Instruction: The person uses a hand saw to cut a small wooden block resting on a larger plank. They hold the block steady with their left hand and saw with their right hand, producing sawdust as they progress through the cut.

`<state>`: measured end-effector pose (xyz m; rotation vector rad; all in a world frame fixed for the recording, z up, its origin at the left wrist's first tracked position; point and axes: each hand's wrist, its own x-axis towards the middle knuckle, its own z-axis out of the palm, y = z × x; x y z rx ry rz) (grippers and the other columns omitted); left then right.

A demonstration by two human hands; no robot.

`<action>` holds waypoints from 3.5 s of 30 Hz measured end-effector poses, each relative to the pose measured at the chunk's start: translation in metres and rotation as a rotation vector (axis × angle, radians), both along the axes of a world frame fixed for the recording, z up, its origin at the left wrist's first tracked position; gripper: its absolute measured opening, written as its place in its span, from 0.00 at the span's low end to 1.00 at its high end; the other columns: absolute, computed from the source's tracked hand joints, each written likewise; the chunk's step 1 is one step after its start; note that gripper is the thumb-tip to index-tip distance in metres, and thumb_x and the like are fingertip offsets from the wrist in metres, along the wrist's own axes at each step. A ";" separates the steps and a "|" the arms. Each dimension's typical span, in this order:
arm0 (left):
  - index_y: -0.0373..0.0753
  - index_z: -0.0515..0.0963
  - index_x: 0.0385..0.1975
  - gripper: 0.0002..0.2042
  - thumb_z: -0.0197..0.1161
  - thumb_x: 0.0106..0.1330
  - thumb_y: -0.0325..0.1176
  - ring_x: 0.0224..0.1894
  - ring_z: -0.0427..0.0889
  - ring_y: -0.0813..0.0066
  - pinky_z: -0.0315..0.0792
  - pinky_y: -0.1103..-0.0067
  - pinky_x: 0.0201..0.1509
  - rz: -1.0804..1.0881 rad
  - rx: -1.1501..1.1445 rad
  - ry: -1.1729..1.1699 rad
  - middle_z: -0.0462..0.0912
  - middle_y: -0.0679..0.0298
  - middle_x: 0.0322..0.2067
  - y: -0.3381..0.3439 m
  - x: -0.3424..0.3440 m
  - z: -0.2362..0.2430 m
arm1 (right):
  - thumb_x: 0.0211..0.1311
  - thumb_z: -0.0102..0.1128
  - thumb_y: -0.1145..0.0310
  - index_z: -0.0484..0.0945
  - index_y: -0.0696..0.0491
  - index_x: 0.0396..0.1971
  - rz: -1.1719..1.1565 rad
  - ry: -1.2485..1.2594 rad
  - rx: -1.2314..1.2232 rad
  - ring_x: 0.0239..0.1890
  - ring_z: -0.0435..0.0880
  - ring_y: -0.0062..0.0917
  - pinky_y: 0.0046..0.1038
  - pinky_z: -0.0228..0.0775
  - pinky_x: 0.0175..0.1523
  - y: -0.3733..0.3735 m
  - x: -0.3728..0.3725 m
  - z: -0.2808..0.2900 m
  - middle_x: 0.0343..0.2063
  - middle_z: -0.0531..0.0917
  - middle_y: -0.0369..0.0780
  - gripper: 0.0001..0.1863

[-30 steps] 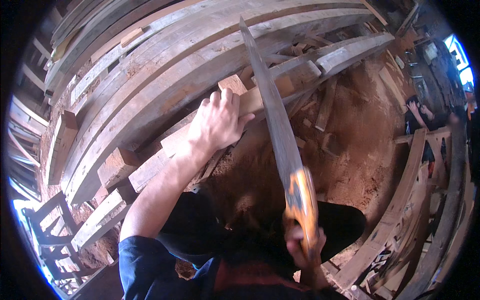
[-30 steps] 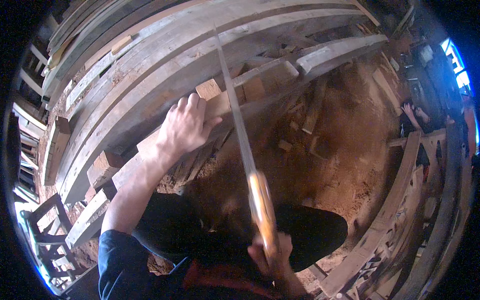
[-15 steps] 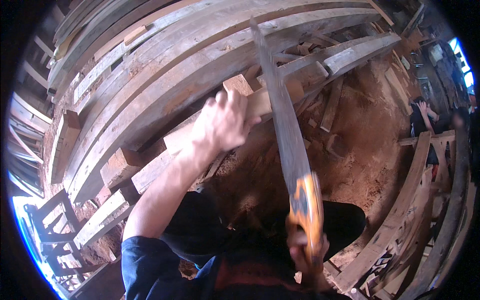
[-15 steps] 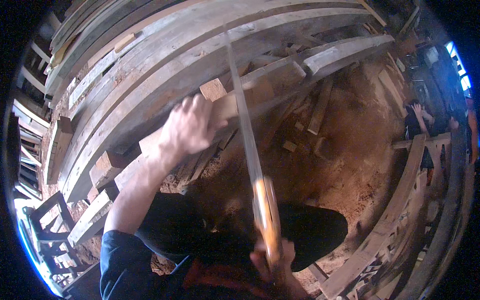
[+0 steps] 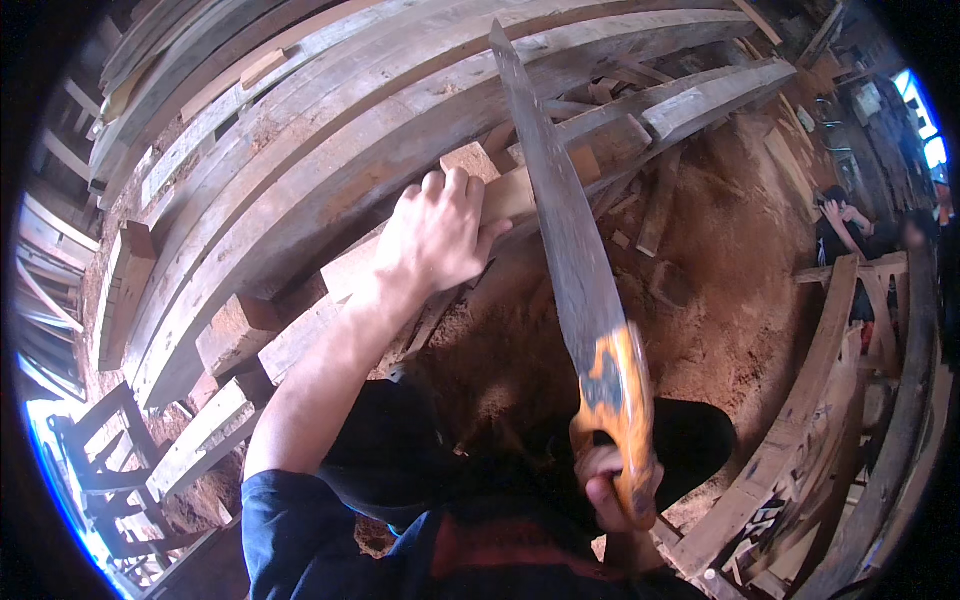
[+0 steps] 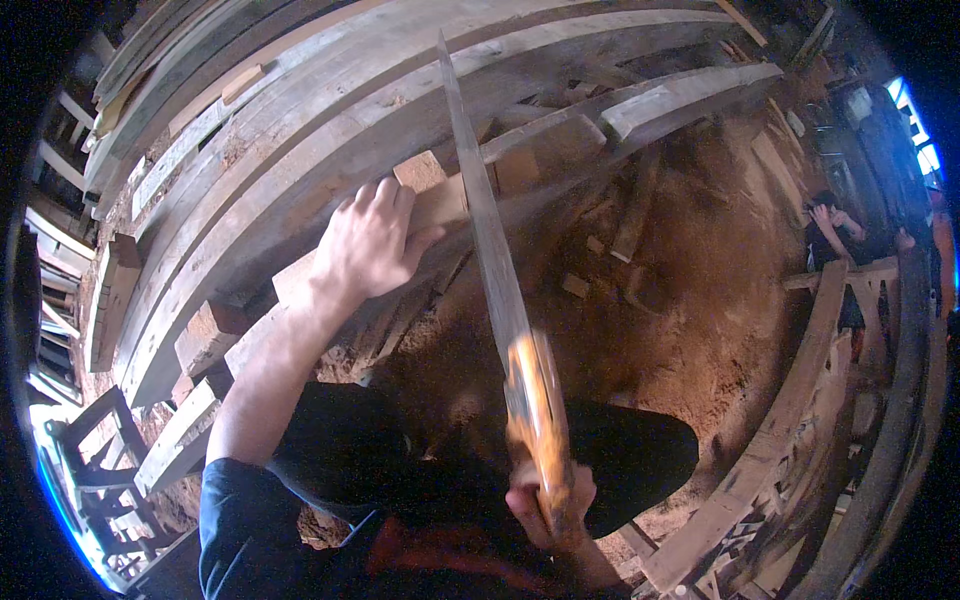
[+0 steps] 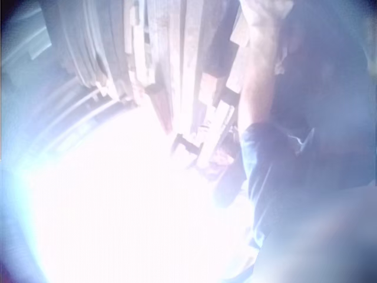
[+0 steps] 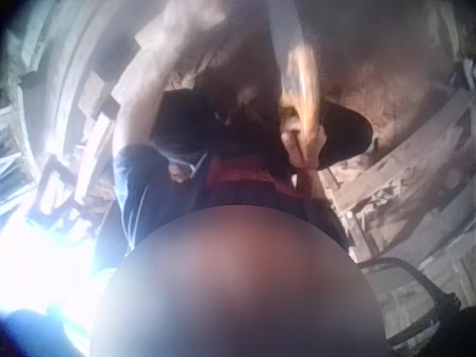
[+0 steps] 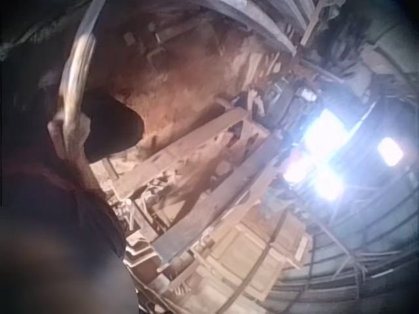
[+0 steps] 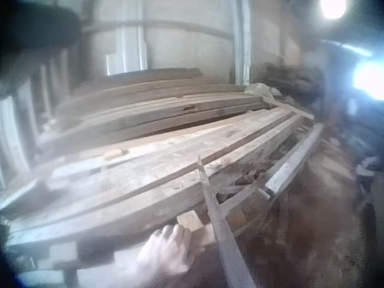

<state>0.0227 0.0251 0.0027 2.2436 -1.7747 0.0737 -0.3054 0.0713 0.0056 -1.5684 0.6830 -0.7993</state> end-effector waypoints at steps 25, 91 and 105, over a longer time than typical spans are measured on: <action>0.29 0.72 0.36 0.21 0.57 0.65 0.47 0.39 0.78 0.51 0.75 0.63 0.44 0.049 -0.105 -0.014 0.75 0.48 0.34 -0.003 -0.003 -0.002 | 0.54 0.66 0.70 0.76 0.59 0.34 0.085 -0.487 -0.214 0.24 0.78 0.25 0.28 0.73 0.32 -0.055 -0.026 -0.046 0.25 0.79 0.39 0.11; 0.35 0.75 0.40 0.15 0.66 0.60 0.38 0.37 0.80 0.55 0.77 0.65 0.40 -0.010 -0.249 0.062 0.76 0.56 0.33 0.011 -0.004 0.010 | 0.59 0.62 0.70 0.73 0.59 0.24 -0.079 -0.258 0.163 0.15 0.73 0.18 0.20 0.65 0.21 -0.109 0.011 -0.032 0.15 0.75 0.36 0.10; 0.36 0.74 0.41 0.14 0.64 0.61 0.37 0.39 0.80 0.55 0.77 0.66 0.41 -0.020 -0.184 0.069 0.77 0.56 0.34 0.010 -0.006 0.014 | 0.59 0.64 0.66 0.75 0.58 0.25 -0.063 -0.156 0.028 0.14 0.73 0.17 0.19 0.63 0.20 -0.112 0.007 -0.035 0.13 0.74 0.34 0.12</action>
